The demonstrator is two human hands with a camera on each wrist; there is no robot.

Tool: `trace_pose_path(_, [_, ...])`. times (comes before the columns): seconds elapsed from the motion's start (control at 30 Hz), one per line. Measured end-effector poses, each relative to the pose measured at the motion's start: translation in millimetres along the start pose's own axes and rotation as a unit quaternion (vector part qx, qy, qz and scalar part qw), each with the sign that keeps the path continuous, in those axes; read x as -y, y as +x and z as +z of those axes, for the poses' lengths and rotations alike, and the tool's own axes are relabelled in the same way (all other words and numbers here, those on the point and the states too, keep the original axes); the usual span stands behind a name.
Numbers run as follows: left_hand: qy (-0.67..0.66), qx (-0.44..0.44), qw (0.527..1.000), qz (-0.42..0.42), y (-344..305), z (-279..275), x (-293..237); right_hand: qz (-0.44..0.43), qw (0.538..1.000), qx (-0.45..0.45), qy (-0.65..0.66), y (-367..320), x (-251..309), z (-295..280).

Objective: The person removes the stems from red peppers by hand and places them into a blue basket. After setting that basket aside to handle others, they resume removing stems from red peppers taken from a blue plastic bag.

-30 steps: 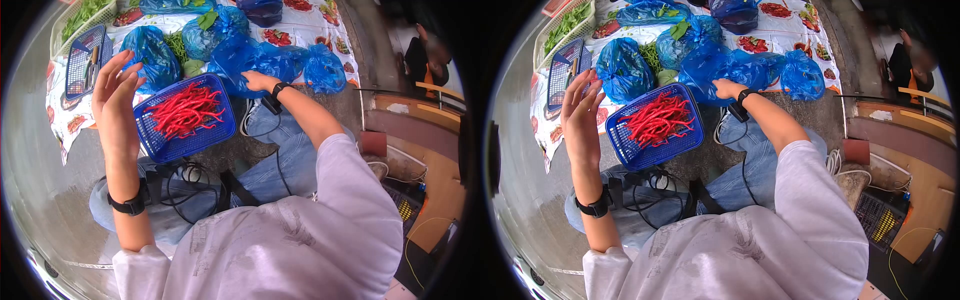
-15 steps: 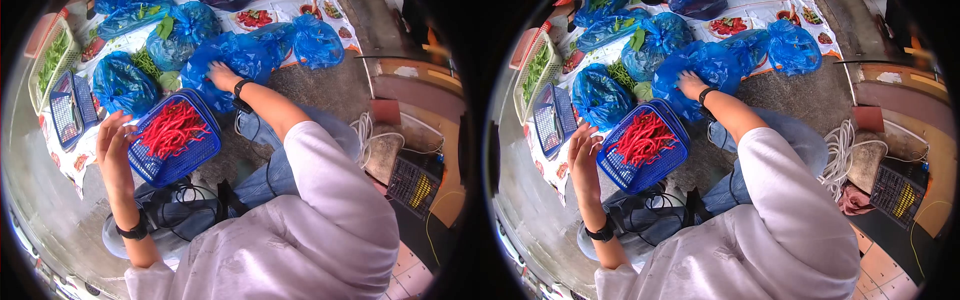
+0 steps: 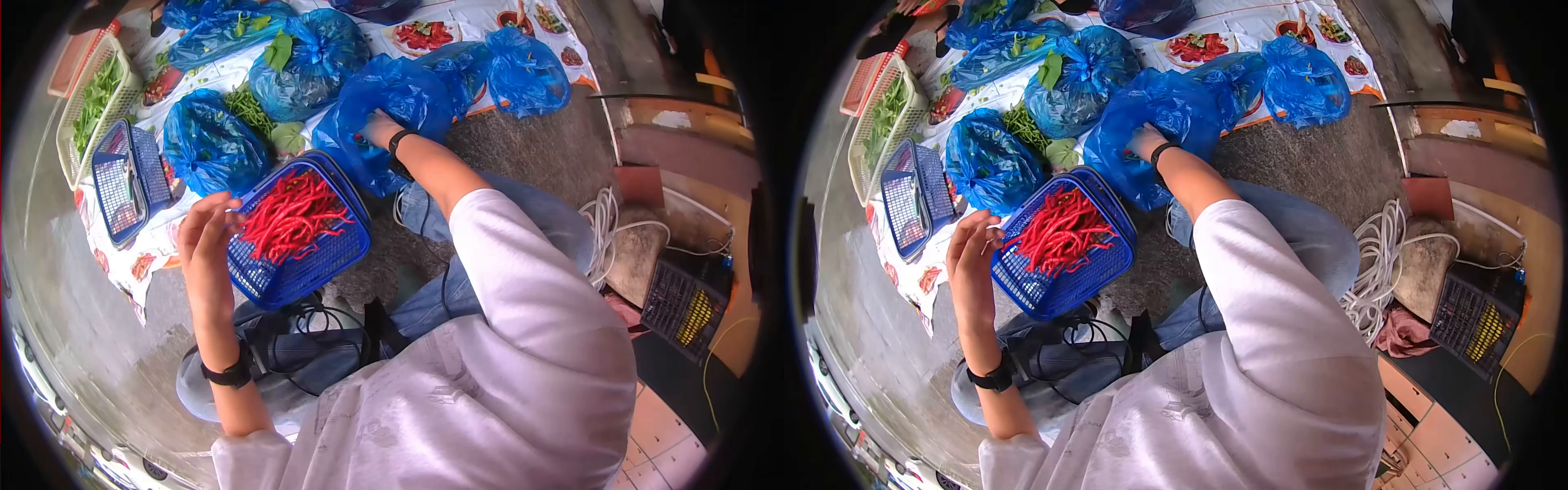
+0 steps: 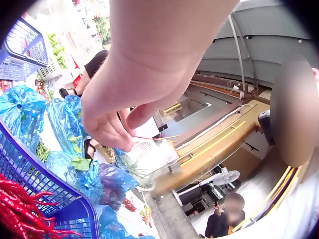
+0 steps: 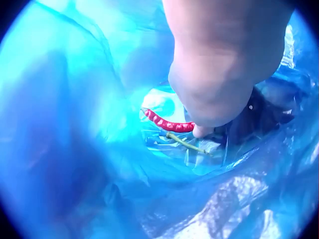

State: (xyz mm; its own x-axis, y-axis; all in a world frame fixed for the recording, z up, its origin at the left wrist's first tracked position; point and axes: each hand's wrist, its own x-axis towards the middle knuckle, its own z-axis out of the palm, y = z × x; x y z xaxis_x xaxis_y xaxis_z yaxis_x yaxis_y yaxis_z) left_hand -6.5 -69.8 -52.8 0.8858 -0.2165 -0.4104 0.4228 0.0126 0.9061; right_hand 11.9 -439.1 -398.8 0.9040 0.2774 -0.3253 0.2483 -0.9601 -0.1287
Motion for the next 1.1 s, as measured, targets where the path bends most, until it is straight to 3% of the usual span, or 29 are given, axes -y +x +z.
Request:
trace_pose_path(0.03, [-0.008,0.014,1.000,0.000,-1.0,-0.2,0.0,-0.033,0.999,0.014,0.019,-5.2,-1.1,-18.1])
trace_pose_path(0.07, [-0.007,0.018,1.000,0.003,-2.2,0.6,-1.5,-0.069,0.992,0.099,0.026,-9.5,-1.2,-53.9])
trace_pose_path(0.2, [-0.005,0.033,0.999,0.007,-7.1,6.1,-6.4,-0.088,0.977,0.113,0.159,-24.6,3.7,-142.8])
trace_pose_path(0.37, [-0.023,0.023,0.999,0.012,-11.0,10.1,-7.6,-0.119,0.976,0.125,0.133,-34.0,-8.0,-196.6])
trace_pose_path(0.53, [-0.023,0.053,0.998,0.032,-14.3,7.7,-7.3,-0.039,0.978,0.170,0.112,-61.5,-5.3,-252.2])
trace_pose_path(0.63, [-0.028,0.065,0.996,0.054,-16.1,9.8,-6.7,-0.023,0.983,0.118,0.141,-98.7,5.9,-311.2])
trace_pose_path(0.73, [0.016,0.157,0.987,0.038,-14.4,11.6,1.8,0.023,0.963,0.130,0.233,-136.5,35.7,-377.5])
trace_pose_path(0.77, [0.010,0.151,0.988,0.042,-17.1,15.5,1.2,0.034,0.937,0.124,0.324,-147.2,48.7,-395.5])
trace_pose_path(0.8, [0.001,0.194,0.981,-0.007,-21.7,24.6,-1.0,0.044,0.902,0.118,0.412,-156.7,63.6,-404.6])
trace_pose_path(0.83, [-0.008,0.235,0.971,-0.055,-26.7,33.2,-3.9,0.035,0.905,0.122,0.407,-164.9,81.9,-405.9])
trace_pose_path(0.9, [-0.114,0.223,0.968,-0.016,-37.7,47.4,-6.3,0.011,0.807,0.068,0.587,-176.1,125.3,-400.6])
trace_pose_path(0.97, [-0.263,0.199,0.943,0.046,-37.6,54.2,-4.0,-0.033,0.719,0.093,0.688,-179.1,165.0,-376.6])
trace_pose_path(1.03, [-0.301,0.144,0.935,0.119,-36.3,52.1,-9.5,-0.046,0.685,0.115,0.718,-177.1,196.1,-351.9])
trace_pose_path(1.1, [-0.269,0.131,0.947,0.121,-36.3,40.6,-4.9,-0.059,0.689,0.084,0.717,-169.2,217.7,-324.5])
